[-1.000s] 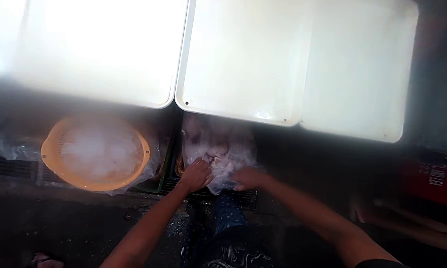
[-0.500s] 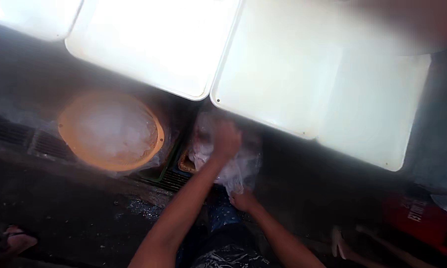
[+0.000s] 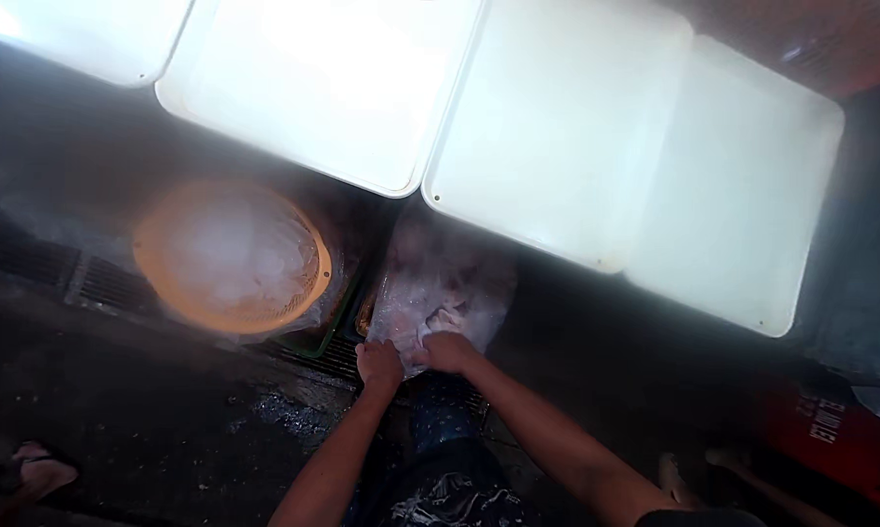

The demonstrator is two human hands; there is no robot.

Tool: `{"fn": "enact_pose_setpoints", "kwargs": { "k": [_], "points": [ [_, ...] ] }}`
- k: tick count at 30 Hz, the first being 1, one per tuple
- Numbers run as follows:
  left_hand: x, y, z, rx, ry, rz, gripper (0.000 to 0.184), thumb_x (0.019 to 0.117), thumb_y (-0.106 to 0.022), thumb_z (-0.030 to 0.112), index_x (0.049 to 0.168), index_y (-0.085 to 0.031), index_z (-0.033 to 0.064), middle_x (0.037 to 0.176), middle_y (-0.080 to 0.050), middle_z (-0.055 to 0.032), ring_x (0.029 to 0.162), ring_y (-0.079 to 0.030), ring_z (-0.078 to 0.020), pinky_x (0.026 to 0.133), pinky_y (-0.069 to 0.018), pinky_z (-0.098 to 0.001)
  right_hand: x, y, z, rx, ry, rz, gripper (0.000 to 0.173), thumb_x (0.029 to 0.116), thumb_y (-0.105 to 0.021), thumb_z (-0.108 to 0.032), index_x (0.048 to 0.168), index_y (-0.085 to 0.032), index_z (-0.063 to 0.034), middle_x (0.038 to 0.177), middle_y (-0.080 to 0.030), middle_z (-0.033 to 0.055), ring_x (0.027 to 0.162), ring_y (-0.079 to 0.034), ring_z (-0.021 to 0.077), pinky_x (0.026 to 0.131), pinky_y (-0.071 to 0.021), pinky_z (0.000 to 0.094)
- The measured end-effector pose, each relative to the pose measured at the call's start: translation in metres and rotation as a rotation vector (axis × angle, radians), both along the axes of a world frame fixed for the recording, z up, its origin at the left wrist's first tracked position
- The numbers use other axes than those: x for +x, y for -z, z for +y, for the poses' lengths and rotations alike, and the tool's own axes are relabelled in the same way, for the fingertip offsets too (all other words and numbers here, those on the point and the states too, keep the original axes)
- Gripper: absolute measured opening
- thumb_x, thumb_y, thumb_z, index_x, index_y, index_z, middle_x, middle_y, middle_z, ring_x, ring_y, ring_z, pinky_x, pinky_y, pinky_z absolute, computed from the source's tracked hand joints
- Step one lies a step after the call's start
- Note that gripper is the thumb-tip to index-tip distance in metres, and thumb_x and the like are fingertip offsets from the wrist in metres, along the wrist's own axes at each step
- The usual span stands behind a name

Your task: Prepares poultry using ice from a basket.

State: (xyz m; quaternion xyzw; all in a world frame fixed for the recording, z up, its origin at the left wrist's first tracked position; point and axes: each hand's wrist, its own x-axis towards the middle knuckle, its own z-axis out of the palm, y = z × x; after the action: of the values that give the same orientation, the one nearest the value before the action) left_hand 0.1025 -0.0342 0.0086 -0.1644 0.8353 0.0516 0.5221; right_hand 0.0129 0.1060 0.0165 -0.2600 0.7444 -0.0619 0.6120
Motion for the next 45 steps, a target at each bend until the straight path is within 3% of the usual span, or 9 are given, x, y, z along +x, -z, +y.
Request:
{"fn": "enact_pose_setpoints", "kwargs": {
  "k": [3, 10, 19, 22, 25, 29, 33, 38, 45],
  "points": [
    [0.018, 0.002, 0.002, -0.013, -0.064, 0.103, 0.054, 0.0889, -0.068, 0.017, 0.142, -0.059, 0.0126, 0.145, -0.053, -0.0218, 0.134, -0.05, -0.0411, 0.106, -0.0408, -0.0589, -0.023, 0.055, -0.009, -0.097, 0.144, -0.042, 0.075, 0.1031, -0.038, -0.067, 0.098, -0.07, 0.0006, 0.103, -0.069, 0.0226, 0.104, -0.066, 0.0385, 0.092, -0.0499, 0.0628],
    [0.05, 0.02, -0.04, -0.078, -0.207, 0.253, 0.061, 0.0896, -0.068, 0.012, 0.148, -0.053, 0.0235, 0.149, -0.05, -0.0196, 0.136, -0.048, -0.043, 0.109, -0.0356, -0.067, -0.173, 0.034, 0.094, 0.069, 0.76, 0.374, 0.046, 0.1101, -0.046, -0.026, 0.145, -0.053, 0.0033, 0.145, -0.054, 0.0278, 0.136, -0.052, 0.0404, 0.115, -0.039, 0.0565],
    [0.022, 0.032, -0.021, 0.116, -0.189, 0.453, 0.047, 0.0953, -0.066, 0.014, 0.142, -0.059, 0.0167, 0.143, -0.057, -0.0204, 0.132, -0.052, -0.0438, 0.106, -0.0416, -0.0639, -0.058, 0.036, 0.093, -0.257, -0.193, 0.508, 0.047, 0.1064, -0.043, -0.049, 0.139, -0.062, -0.0209, 0.144, -0.061, 0.0097, 0.139, -0.053, 0.0322, 0.121, -0.0297, 0.0622],
    [0.008, 0.03, -0.034, 0.047, -0.265, 0.42, 0.066, 0.0986, -0.062, 0.041, 0.157, -0.042, 0.0164, 0.16, -0.041, -0.0193, 0.144, -0.04, -0.044, 0.113, -0.0326, -0.0674, -0.028, 0.048, 0.093, -0.098, 0.019, 0.365, 0.051, 0.1039, -0.047, -0.052, 0.124, -0.069, -0.0107, 0.129, -0.068, 0.0145, 0.127, -0.06, 0.0341, 0.112, -0.0424, 0.059],
    [-0.006, 0.032, -0.074, 0.057, -0.565, 0.347, 0.093, 0.0962, -0.05, 0.07, 0.165, -0.021, 0.0144, 0.169, -0.025, -0.014, 0.154, -0.028, -0.0387, 0.118, -0.0202, -0.0716, -0.045, 0.033, 0.13, 0.088, 0.447, 0.478, 0.058, 0.1079, -0.039, -0.05, 0.133, -0.064, -0.0034, 0.126, -0.068, 0.0229, 0.119, -0.066, 0.0394, 0.104, -0.05, 0.062],
    [-0.005, 0.022, -0.103, 0.448, -1.389, 0.699, 0.054, 0.1084, -0.047, 0.045, 0.134, -0.06, -0.0003, 0.123, -0.069, -0.017, 0.111, -0.069, -0.0248, 0.097, -0.0567, -0.0444, -0.051, 0.006, 0.181, 0.066, 0.51, 0.756, 0.052, 0.1083, -0.042, -0.043, 0.132, -0.065, -0.0025, 0.128, -0.066, 0.0255, 0.121, -0.064, 0.0433, 0.104, -0.0488, 0.0643],
    [0.023, -0.007, -0.134, 0.377, -2.101, 0.934, 0.061, 0.1084, -0.047, 0.047, 0.144, -0.041, -0.0028, 0.122, -0.062, -0.0246, 0.105, -0.067, -0.032, 0.088, -0.0572, -0.0481, -0.01, -0.009, 0.157, -0.332, 0.444, 1.03, 0.041, 0.103, -0.05, -0.032, 0.119, -0.07, 0.0002, 0.124, -0.067, 0.0245, 0.119, -0.063, 0.0448, 0.104, -0.0484, 0.0608],
    [0.055, 0.018, -0.244, 0.157, -2.081, 1.247, 0.053, 0.1031, -0.064, 0.025, 0.141, -0.041, -0.0051, 0.12, -0.06, -0.0263, 0.098, -0.066, -0.03, 0.083, -0.0593, -0.0445, 0.036, 0.0, 0.048, -0.393, 0.663, 0.575, 0.043, 0.1001, -0.06, -0.029, 0.133, -0.062, -0.001, 0.133, -0.062, 0.0223, 0.116, -0.066, 0.0329, 0.1, -0.0558, 0.049],
    [0.039, 0.006, -0.302, 0.521, -1.983, 0.719, 0.039, 0.0931, -0.057, 0.003, 0.132, -0.05, 0.002, 0.104, -0.063, -0.0183, 0.077, -0.064, -0.0224, 0.065, -0.0556, -0.0352, 0.074, -0.014, -0.131, -0.359, 1.151, -0.261, 0.057, 0.1031, -0.062, -0.033, 0.152, -0.043, -0.0099, 0.142, -0.059, 0.0161, 0.123, -0.064, 0.0271, 0.102, -0.0547, 0.0457]
  ]
}}
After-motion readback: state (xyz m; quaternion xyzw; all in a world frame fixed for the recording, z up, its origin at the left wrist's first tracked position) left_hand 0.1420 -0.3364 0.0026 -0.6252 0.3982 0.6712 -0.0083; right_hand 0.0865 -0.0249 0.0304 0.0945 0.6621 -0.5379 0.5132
